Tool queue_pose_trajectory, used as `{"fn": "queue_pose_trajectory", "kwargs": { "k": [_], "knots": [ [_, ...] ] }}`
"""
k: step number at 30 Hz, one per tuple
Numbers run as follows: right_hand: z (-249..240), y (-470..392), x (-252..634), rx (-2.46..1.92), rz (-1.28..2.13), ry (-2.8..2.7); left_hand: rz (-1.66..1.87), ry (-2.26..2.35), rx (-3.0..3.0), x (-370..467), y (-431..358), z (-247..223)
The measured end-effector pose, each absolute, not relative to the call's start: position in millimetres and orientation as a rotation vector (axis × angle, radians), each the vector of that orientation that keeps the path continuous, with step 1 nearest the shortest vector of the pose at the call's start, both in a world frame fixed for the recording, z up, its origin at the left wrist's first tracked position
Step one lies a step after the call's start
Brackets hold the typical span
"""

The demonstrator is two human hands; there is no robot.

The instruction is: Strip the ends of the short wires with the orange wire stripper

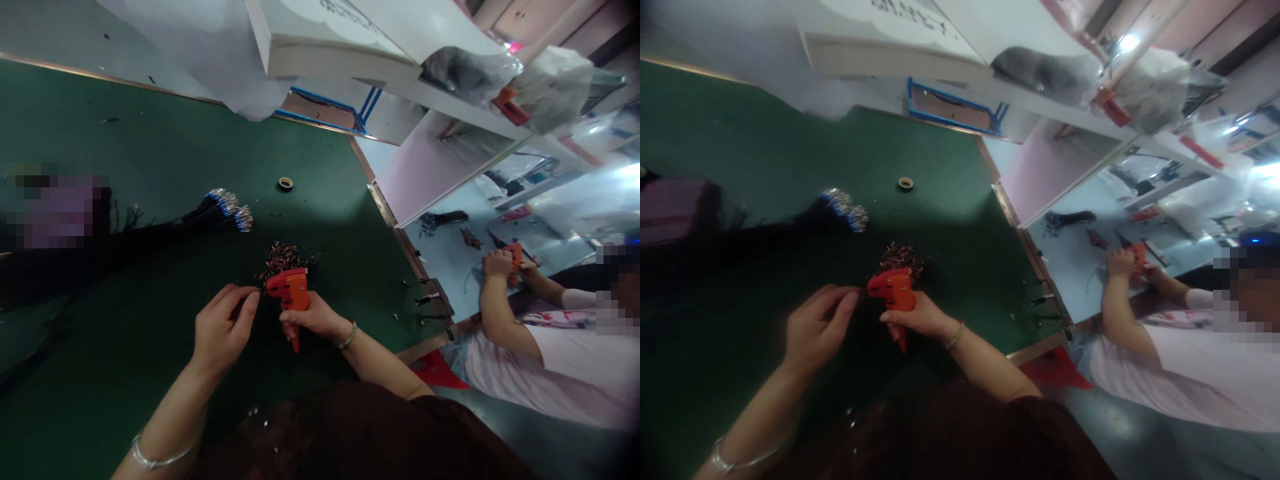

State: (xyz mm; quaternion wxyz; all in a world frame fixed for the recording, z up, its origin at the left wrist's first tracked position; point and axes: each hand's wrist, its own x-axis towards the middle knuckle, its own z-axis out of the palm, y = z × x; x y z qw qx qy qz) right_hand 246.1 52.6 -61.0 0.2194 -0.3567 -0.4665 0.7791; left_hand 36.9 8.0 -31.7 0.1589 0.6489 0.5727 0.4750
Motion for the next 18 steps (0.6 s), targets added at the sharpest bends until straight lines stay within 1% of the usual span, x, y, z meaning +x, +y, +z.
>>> {"fn": "queue_pose_trajectory", "kwargs": {
  "k": [6,12,18],
  "knots": [
    [-57,54,244,-1.077,2.103,-1.141,1.338,1.814,1.839,30,9,-38],
    [-58,52,243,-1.087,2.048,-1.182,1.323,1.740,2.011,36,9,-45],
    [-64,50,242,-1.109,2.054,-1.172,1.385,1.677,2.062,39,9,-37]
  ]
}}
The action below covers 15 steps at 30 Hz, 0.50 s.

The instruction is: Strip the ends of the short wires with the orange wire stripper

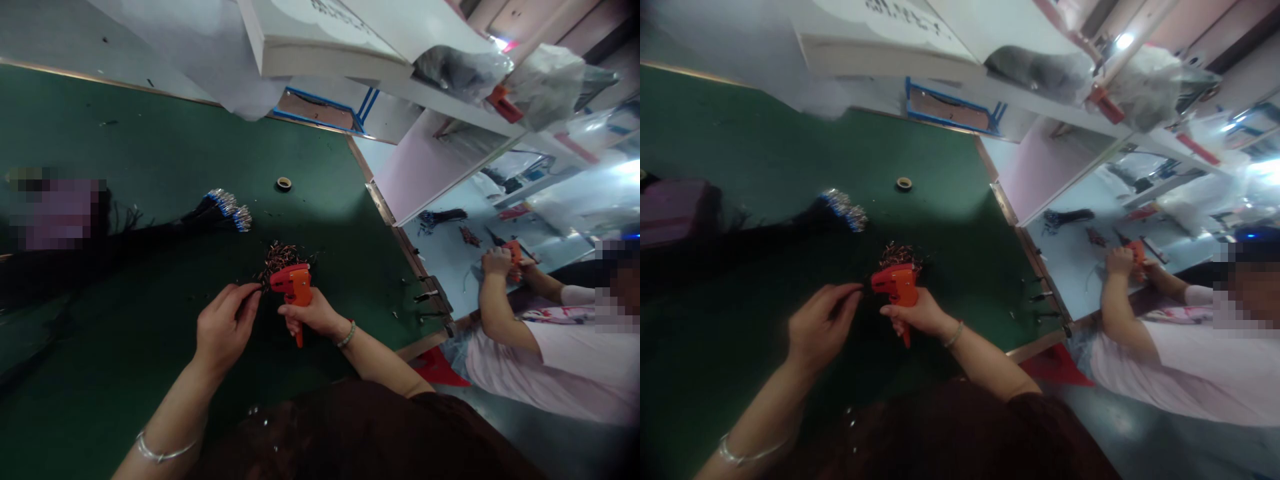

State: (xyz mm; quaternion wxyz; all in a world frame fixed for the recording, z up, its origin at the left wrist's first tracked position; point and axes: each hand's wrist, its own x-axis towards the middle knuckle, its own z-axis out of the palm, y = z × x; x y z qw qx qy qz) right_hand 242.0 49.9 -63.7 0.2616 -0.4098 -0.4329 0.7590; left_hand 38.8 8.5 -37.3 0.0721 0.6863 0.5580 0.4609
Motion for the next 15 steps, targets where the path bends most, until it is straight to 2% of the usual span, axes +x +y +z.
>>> {"fn": "queue_pose_trajectory", "kwargs": {
  "k": [15],
  "knots": [
    [-57.3,48.3,239.5,-1.169,1.989,-1.237,1.365,1.685,2.042,40.4,8.2,-36.7]
  ]
}}
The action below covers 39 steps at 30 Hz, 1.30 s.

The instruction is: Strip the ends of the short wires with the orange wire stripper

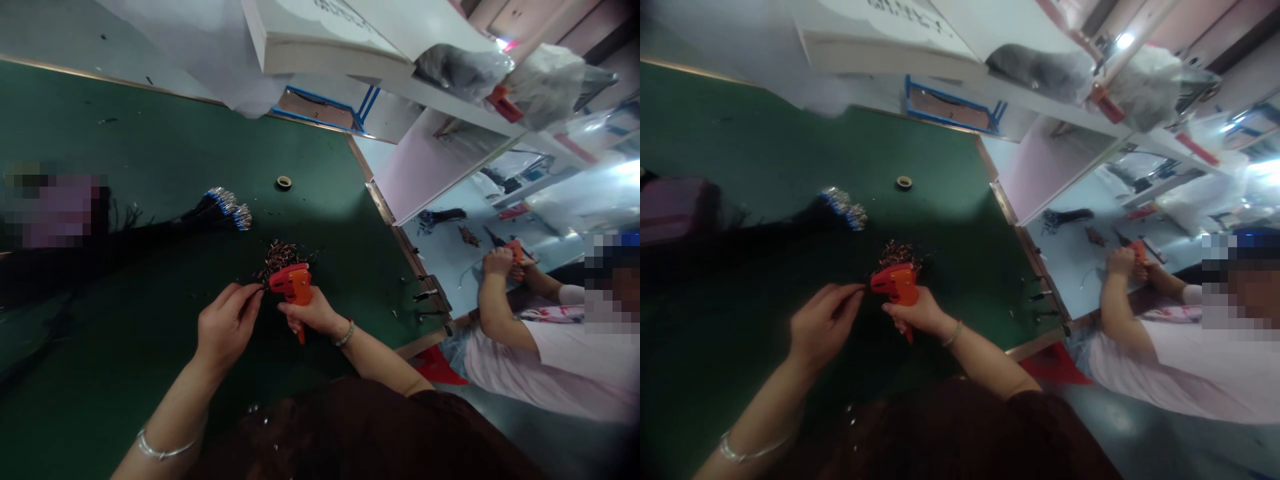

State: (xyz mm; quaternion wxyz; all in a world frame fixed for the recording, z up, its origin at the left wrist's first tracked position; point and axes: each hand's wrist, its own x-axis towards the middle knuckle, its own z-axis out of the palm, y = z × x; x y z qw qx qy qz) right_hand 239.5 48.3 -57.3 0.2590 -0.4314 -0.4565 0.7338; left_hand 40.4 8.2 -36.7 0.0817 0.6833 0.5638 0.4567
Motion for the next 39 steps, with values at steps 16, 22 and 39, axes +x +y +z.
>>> {"fn": "queue_pose_trajectory", "kwargs": {
  "k": [16,22,39],
  "knots": [
    [-53,55,248,-0.988,2.164,-1.243,1.438,1.733,2.019,39,9,-39],
    [-46,60,260,-0.880,2.219,-1.299,1.450,1.706,2.048,38,10,-37],
    [-38,63,272,-0.805,2.289,-1.287,1.515,1.765,2.250,41,3,-44]
  ]
}}
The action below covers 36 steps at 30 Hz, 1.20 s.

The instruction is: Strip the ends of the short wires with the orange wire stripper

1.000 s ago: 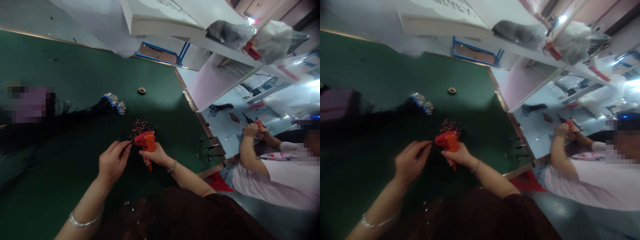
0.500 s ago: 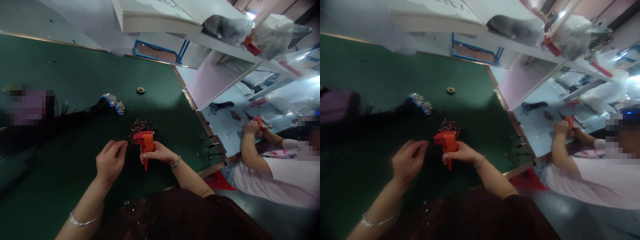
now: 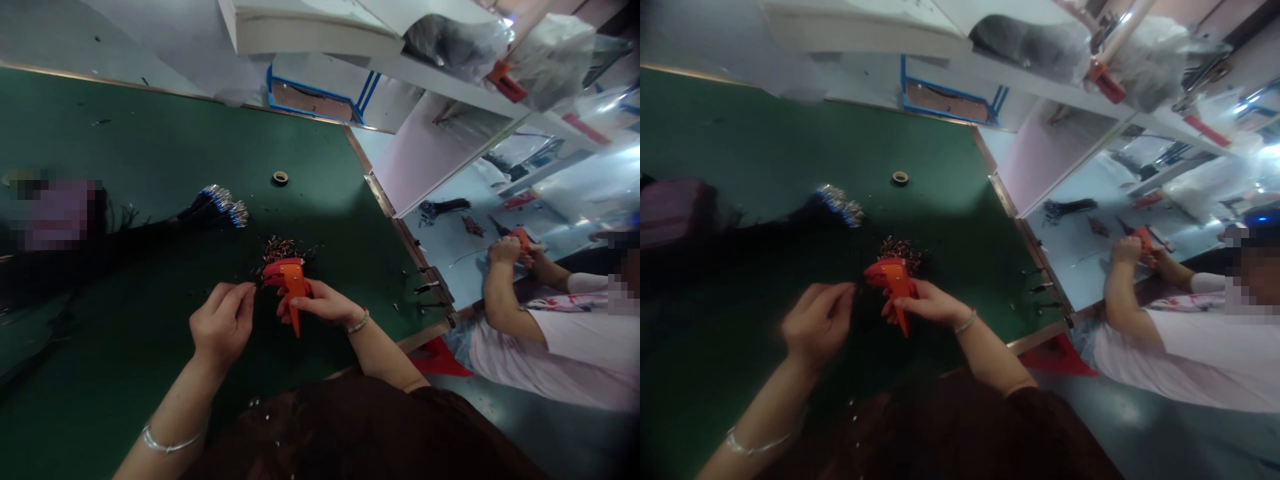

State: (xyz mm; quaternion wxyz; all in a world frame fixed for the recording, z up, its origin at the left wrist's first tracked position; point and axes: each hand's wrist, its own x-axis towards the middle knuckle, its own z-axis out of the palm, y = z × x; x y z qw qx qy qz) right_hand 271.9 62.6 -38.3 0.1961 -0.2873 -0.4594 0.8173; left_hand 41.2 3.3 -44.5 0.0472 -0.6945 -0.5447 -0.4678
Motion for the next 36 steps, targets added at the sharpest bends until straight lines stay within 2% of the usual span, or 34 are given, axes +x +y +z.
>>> {"fn": "queue_pose_trajectory", "kwargs": {
  "k": [9,14,18,22,27,36],
  "knots": [
    [-22,72,287,-0.841,1.928,-1.739,-1.447,-1.968,-2.028,29,9,-38],
    [-15,68,286,-0.993,1.705,-1.970,-1.431,-1.957,-2.069,28,11,-46],
    [-25,65,277,-1.112,1.581,-1.915,-1.310,-1.918,-2.110,25,12,-53],
    [-32,68,276,-1.024,1.787,-1.729,-1.231,-1.820,-2.104,21,13,-55],
    [-33,71,279,-0.873,1.990,-1.481,-1.305,-1.682,-2.090,22,11,-49],
    [-39,66,273,-0.748,2.181,-1.421,-1.446,-1.555,-2.139,30,8,-35]
  ]
}}
